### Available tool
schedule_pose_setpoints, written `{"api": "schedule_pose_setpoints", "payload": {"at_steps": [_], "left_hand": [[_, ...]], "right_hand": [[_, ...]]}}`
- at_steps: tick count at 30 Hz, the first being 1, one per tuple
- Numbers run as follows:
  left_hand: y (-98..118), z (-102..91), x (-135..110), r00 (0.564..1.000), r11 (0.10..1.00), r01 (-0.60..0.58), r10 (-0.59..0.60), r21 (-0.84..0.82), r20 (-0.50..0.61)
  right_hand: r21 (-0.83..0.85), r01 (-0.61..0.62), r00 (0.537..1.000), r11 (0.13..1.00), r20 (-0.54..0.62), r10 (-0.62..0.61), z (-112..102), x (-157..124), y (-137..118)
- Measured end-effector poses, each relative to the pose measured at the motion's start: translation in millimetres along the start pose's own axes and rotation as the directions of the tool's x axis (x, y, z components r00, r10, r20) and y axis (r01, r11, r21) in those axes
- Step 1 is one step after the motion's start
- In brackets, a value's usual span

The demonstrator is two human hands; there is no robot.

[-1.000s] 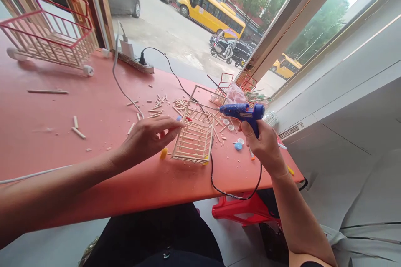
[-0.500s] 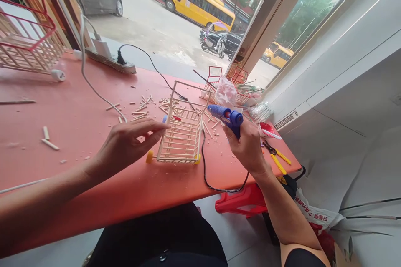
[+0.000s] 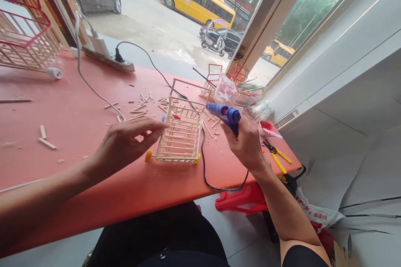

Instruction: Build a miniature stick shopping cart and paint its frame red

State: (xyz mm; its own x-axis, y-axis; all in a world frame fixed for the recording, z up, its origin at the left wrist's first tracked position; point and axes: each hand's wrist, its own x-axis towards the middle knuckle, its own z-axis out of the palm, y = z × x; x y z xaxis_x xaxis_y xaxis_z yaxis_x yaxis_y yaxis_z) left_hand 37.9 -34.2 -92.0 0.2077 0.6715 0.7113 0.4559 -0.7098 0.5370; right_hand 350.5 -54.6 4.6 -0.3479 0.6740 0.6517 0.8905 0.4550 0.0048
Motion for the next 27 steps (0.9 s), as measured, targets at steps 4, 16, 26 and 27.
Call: {"api": "schedule_pose_setpoints", "payload": {"at_steps": [4,16,26,27], "left_hand": [[0,0.7,0,1.0,1.0,0.012,-0.012,-0.012,0.0],[7,-3.1,11,0.895,0.826,0.443,-0.43,-0.35,0.117],[11,-10.4,16,0.853,0.814,0.514,-0.451,-0.273,0.263],[12,-10.8,16,0.846,0.81,0.524,-0.461,-0.262,0.268]], "right_hand": [[0.02,-0.001,1.0,1.0,0.009,0.001,0,1,-3],[0.545,-0.485,0.874,0.684,0.295,0.385,2,-32,5],[0.637,-0.539,0.842,0.551,0.4,0.362,10,-40,-12],[0.641,-0.543,0.84,0.543,0.395,0.373,12,-42,-10]]}}
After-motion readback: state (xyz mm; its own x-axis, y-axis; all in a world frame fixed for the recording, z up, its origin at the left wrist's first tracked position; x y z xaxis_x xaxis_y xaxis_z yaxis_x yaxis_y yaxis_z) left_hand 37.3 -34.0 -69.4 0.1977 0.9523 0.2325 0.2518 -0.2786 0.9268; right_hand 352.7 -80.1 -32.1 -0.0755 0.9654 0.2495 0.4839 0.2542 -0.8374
